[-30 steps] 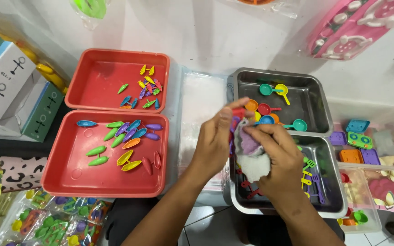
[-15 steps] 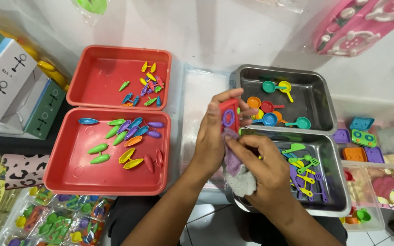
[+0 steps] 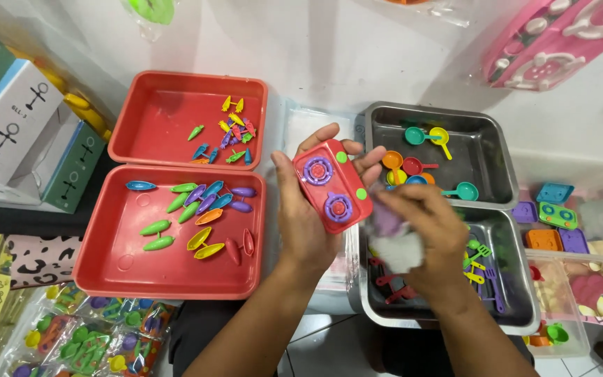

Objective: Cleaning and sorting small plastic toy utensils and parts using a cloth and placing them into trays.

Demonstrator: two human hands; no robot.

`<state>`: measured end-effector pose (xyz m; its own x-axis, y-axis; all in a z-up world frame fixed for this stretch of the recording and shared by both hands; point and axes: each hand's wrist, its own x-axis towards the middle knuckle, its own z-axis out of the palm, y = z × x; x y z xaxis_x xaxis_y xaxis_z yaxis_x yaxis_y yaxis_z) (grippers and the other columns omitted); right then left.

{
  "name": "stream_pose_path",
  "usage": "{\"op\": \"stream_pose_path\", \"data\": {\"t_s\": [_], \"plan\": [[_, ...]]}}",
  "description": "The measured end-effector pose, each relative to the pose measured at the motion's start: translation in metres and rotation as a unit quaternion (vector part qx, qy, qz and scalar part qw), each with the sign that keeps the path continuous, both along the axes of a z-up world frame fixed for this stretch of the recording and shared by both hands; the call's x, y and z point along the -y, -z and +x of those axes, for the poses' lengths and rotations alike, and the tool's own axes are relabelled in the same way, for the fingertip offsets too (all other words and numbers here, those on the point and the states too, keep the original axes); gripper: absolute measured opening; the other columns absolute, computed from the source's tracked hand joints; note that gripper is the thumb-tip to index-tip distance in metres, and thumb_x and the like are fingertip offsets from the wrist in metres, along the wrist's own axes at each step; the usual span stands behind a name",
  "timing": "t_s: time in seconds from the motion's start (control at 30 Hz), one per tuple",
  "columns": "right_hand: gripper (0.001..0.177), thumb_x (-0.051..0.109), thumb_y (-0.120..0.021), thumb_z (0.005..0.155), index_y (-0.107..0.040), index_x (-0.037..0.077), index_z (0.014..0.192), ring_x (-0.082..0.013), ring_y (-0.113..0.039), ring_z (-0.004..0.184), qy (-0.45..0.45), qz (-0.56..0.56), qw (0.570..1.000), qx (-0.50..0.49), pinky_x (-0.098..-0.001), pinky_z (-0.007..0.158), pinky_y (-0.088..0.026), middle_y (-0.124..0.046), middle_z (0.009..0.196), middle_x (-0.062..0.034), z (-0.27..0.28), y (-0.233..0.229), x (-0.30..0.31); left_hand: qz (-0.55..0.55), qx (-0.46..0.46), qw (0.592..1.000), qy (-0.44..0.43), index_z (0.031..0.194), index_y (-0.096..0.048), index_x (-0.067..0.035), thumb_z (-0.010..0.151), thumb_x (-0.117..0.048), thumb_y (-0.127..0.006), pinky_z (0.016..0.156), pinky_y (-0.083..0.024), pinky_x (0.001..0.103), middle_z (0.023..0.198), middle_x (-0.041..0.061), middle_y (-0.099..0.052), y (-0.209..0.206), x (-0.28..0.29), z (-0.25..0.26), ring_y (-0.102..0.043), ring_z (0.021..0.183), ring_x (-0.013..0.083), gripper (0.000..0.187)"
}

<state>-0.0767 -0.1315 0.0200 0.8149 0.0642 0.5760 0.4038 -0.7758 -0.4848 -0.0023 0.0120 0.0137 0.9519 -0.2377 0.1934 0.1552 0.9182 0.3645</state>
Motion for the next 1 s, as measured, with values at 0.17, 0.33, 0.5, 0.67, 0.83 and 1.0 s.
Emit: {"op": "stream_pose_path", "data": {"t_s": [0.17,0.33,0.5,0.67,0.83,1.0], "plan": [[0.038,-0.004,-0.07,0.08,-0.068,-0.005,0.118,-0.0231,-0.061,0.092,0.055,0.073,0.994,0.065,-0.0323,0.08,-0.049,-0.067,0.112,-0.0183,-0.008,0.003,0.009,0.061,0.002,0.997,-0.053,0.141,-0.044,-0.001,0.109,-0.052,-0.026,0.097,-0.058,0.039,0.112,0.016,-0.061,0.0,-0.005,0.003,-0.067,0.112,0.0318,0.063],[0.044,0.004,-0.079,0.075,-0.074,0.001,0.118,-0.0217,-0.064,0.104,-0.03,0.006,1.0,0.002,-0.0302,0.088,-0.053,-0.063,0.123,-0.0134,-0.013,-0.007,-0.025,0.039,-0.005,0.999,-0.028,0.141,-0.046,0.002,0.111,-0.05,-0.019,0.112,-0.051,0.043,0.114,0.02,-0.064,0.0,0.003,-0.002,-0.065,0.118,0.032,0.066],[0.046,-0.004,-0.073,0.074,-0.071,-0.004,0.12,-0.0203,-0.063,0.092,-0.024,0.048,0.998,-0.017,-0.0284,0.076,-0.051,-0.065,0.115,-0.0143,-0.004,-0.004,-0.015,0.051,-0.002,0.999,-0.02,0.141,-0.047,0.001,0.111,-0.052,-0.02,0.103,-0.054,0.04,0.114,0.019,-0.064,0.001,0.002,0.002,-0.065,0.119,0.0316,0.067],[0.045,-0.008,-0.074,0.074,-0.07,-0.006,0.119,-0.0199,-0.061,0.091,0.003,0.049,0.999,-0.001,-0.0287,0.075,-0.049,-0.065,0.112,-0.0144,-0.006,-0.008,-0.012,0.116,0.055,0.992,0.0,0.138,-0.048,0.001,0.109,-0.053,-0.021,0.107,-0.053,0.041,0.114,0.019,-0.068,-0.003,0.004,-0.007,-0.066,0.115,0.0275,0.066],[0.049,0.002,-0.076,0.072,-0.072,0.001,0.12,-0.0234,-0.065,0.102,-0.006,-0.009,1.0,0.023,-0.0331,0.09,-0.053,-0.066,0.118,-0.013,-0.01,-0.009,-0.017,0.177,0.017,0.984,-0.018,0.142,-0.052,0.001,0.108,-0.051,-0.019,0.103,-0.055,0.039,0.117,0.02,-0.07,-0.003,0.003,-0.002,-0.067,0.112,0.0263,0.07],[0.038,0.006,-0.079,0.08,-0.075,-0.002,0.117,-0.0293,-0.066,0.094,0.019,-0.002,0.997,0.076,-0.0371,0.083,-0.053,-0.069,0.111,-0.0155,0.001,-0.001,-0.007,0.217,0.047,0.975,-0.001,0.142,-0.055,-0.001,0.109,-0.053,-0.023,0.1,-0.057,0.04,0.12,0.022,-0.07,0.006,0.016,-0.006,-0.069,0.111,0.0275,0.07]]}}
